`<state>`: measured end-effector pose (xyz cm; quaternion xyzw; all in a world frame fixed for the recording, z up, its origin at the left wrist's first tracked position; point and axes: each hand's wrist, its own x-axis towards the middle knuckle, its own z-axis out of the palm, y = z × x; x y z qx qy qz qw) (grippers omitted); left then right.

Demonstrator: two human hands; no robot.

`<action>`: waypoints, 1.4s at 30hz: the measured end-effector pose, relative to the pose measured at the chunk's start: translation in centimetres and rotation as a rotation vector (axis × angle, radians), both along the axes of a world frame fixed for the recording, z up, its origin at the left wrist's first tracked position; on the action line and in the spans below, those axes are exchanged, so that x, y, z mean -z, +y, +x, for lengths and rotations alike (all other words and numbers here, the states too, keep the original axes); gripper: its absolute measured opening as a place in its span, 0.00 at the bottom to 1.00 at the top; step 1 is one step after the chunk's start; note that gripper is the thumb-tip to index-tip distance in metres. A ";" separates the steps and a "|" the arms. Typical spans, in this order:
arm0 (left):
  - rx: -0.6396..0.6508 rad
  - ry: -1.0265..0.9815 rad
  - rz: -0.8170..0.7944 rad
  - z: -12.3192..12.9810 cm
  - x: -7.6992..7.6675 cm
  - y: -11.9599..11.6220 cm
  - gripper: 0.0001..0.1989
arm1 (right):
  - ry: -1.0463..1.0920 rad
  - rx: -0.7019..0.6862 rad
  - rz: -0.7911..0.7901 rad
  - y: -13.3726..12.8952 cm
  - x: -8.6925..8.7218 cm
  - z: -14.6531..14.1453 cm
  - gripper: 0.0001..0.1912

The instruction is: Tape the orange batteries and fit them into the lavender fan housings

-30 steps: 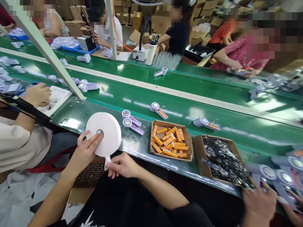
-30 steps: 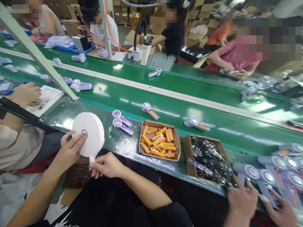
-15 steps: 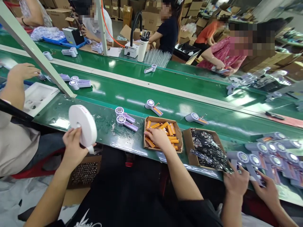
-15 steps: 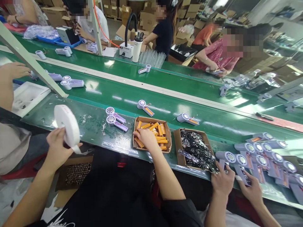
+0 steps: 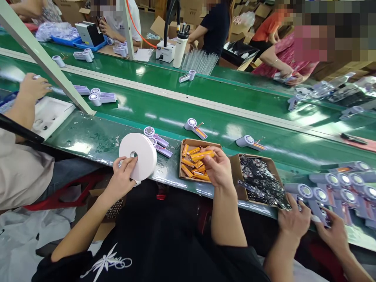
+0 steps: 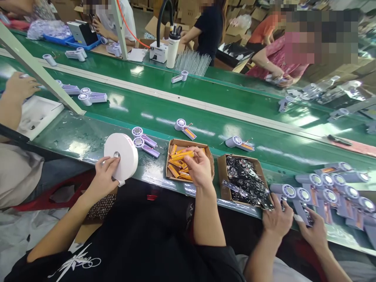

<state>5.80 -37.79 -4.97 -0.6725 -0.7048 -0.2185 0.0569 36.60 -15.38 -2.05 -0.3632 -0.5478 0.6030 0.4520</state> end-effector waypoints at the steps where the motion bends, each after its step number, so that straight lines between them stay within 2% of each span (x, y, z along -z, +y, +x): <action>1: 0.010 0.012 0.002 0.6 0.0 0.2 0.45 | 0.063 0.003 -0.029 -1.0 -0.2 -0.6 0.24; 4: 0.042 0.057 0.021 2.6 0.0 0.6 0.41 | 0.170 0.101 -0.069 -3.6 -0.2 -3.0 0.26; 8: 0.100 0.122 0.053 4.6 -0.1 1.2 0.35 | 0.258 0.375 -0.018 -6.0 0.2 -6.2 0.25; 10: 0.102 0.146 0.066 5.0 -0.2 1.3 0.34 | 0.282 0.467 -0.015 -7.2 0.6 -7.3 0.24; 12: 0.086 0.165 0.072 5.0 -0.4 1.4 0.34 | 0.273 0.492 -0.035 -8.6 1.2 -8.0 0.23; 16: 0.060 0.188 0.032 4.6 -0.5 1.4 0.33 | 0.176 0.426 -0.109 -10.5 2.6 -8.0 0.21; 18: 0.041 0.190 0.017 4.2 -0.6 1.4 0.33 | 0.156 0.334 -0.156 -10.1 2.8 -7.4 0.23; 19: 0.032 0.191 0.019 3.9 -0.7 1.4 0.34 | 0.155 0.241 -0.186 -9.4 2.7 -6.9 0.25; 21: 0.028 0.196 0.035 3.5 -1.1 1.5 0.34 | 0.140 -0.042 -0.256 -7.4 2.0 -5.6 0.31; 24: 0.048 0.227 0.053 3.2 -1.7 1.7 0.35 | 0.032 -0.445 -0.306 -3.6 0.2 -3.3 0.29; 25: 0.052 0.235 0.056 3.2 -1.9 1.8 0.36 | -0.018 -0.522 -0.305 -2.5 -0.4 -2.6 0.28; 27: 0.053 0.234 0.062 3.3 -2.2 2.0 0.37 | -0.094 -0.575 -0.291 -1.3 -1.2 -1.9 0.25; 29: 0.042 0.224 0.077 3.4 -2.4 2.2 0.38 | -0.098 -0.511 -0.272 -1.7 -1.0 -2.3 0.25; 30: 0.030 0.221 0.084 3.6 -2.5 2.3 0.38 | -0.059 -0.429 -0.259 -2.5 -0.6 -3.0 0.25; 34: -0.051 0.231 0.130 5.5 -2.7 1.9 0.37 | 0.263 0.093 -0.244 -7.5 2.2 -7.1 0.23; 36: -0.057 0.222 0.154 6.7 -2.6 1.1 0.36 | 0.358 0.217 -0.265 -8.3 2.7 -7.7 0.21; 37: -0.040 0.214 0.148 7.1 -2.4 0.6 0.34 | 0.385 0.239 -0.257 -7.7 2.5 -7.3 0.21; 39: -0.002 0.199 0.054 6.5 -2.1 -0.5 0.33 | 0.446 0.313 -0.168 -4.9 1.4 -4.7 0.18; 41: -0.016 0.199 -0.145 3.7 -1.7 -1.3 0.36 | 0.522 0.487 0.003 -1.5 -0.1 -0.9 0.17; 42: -0.045 0.201 -0.253 1.6 -1.4 -1.5 0.38 | 0.535 0.530 0.057 -0.1 -0.7 1.0 0.17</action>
